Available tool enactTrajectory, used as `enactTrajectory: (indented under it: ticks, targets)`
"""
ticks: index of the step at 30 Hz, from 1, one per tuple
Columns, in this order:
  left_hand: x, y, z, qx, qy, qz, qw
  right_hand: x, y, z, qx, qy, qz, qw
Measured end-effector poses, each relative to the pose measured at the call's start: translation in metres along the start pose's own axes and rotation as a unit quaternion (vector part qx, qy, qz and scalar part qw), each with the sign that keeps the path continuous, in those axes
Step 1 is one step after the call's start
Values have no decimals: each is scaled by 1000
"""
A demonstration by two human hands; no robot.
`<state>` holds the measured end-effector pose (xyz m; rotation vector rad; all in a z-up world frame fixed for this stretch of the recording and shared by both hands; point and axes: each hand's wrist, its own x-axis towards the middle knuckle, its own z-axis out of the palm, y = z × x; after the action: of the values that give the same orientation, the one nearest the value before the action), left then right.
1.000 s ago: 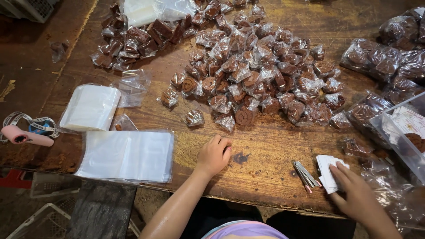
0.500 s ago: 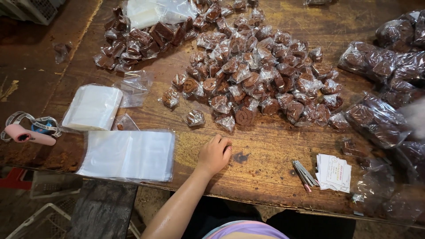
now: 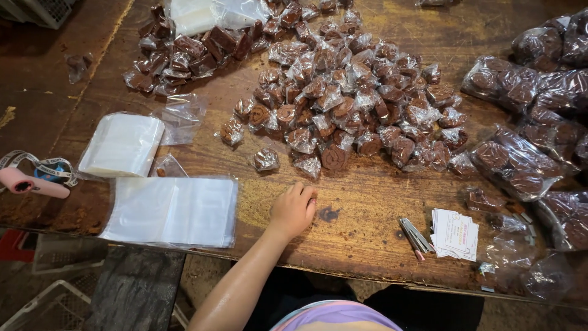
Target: Packing individually wrapped small cakes into larger plastic bags and sealing them with a stapler.
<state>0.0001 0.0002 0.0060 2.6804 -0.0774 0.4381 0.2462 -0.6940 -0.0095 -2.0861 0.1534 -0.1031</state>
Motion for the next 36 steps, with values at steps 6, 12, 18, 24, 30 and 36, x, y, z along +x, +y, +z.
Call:
enactTrajectory:
  ticks: [6, 12, 18, 24, 30, 36]
  targets:
    - [33, 43, -95, -95, -284, -152, 942, 10, -14, 38, 41, 7, 15, 999]
    - [-17, -41, -129, -53, -60, -322, 943, -21, -130, 106, -152, 169, -199, 953]
    - [-72, -97, -152, -22, -137, -497, 857, -84, -310, 203, -98, -73, 62, 991]
    - [-81, -101, -147, -28, -134, -468, 873, -67, -304, 265, -193, -159, 111, 962]
    - [-74, -99, -140, -53, -85, -489, 867, -112, -264, 305, -225, -157, -88, 958]
    - [-70, -82, -153, -90, -48, -514, 852, -182, -267, 297, -151, -232, -216, 936]
